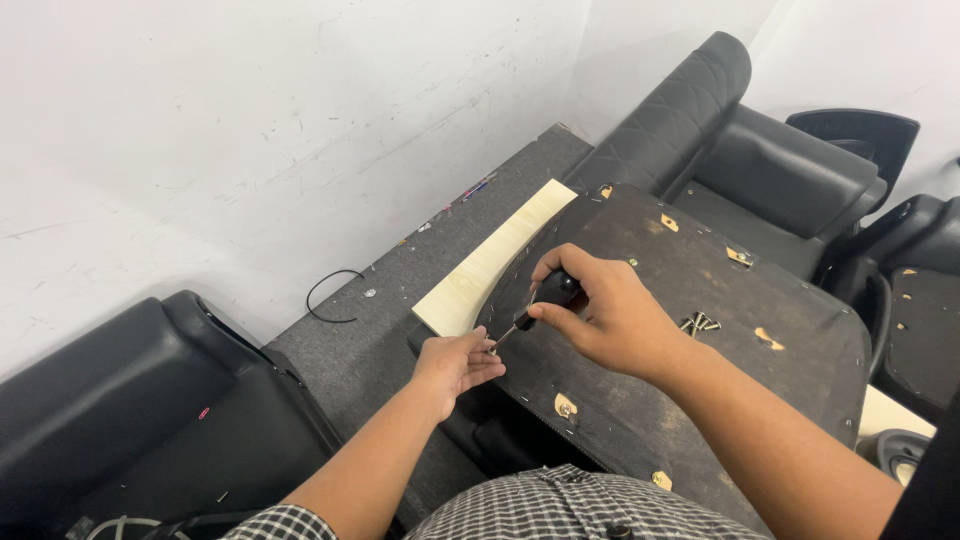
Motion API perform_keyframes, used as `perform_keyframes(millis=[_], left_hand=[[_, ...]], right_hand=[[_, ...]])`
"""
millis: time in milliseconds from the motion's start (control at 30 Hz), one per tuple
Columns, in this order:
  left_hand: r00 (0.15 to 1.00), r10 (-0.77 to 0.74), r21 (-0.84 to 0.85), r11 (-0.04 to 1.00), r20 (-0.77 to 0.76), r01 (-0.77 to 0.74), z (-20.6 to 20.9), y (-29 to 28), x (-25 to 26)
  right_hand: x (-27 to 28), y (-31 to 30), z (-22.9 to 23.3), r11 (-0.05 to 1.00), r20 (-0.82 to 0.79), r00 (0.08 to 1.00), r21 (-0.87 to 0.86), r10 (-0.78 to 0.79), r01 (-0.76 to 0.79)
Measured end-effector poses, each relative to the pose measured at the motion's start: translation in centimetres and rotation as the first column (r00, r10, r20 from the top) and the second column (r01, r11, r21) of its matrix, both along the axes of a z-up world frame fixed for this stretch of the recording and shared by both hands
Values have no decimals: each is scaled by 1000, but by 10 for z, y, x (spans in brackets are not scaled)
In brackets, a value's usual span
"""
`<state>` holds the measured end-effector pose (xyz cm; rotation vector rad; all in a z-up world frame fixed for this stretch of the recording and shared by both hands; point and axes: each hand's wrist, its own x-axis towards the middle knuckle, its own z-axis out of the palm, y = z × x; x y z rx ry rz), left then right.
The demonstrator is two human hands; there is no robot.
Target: The person uses a screwdriver to fasten screws into a black upholstered seat cushion placed on a table. They repeatedly pick up screws, align them with holes, and tighten them while working on the cushion.
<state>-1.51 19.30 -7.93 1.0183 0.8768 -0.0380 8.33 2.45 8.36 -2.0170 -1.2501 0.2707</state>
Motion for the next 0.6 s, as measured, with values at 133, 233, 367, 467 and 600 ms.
perform_keyframes(millis=[133,233,367,467,600], left_hand=[[1000,23,5,1000,3,-23,-4,-2,-1],[999,47,-26,999,21,-47,-9,-2,-2],[996,66,-47,997,56,-64,-16,-3,1],[994,82,-59,995,71,-78,-19,-3,2],[993,80,-48,996,90,-76,-22,-4,1]], right_hand=[[-3,3,9,991,24,1000,-130,20,-16],[-5,6,21,975,128,980,-179,153,-129],[-11,16,38,886,123,978,-454,167,-94],[-18,23,45,829,146,966,-550,214,-100],[-22,24,47,843,183,943,-516,279,-150]])
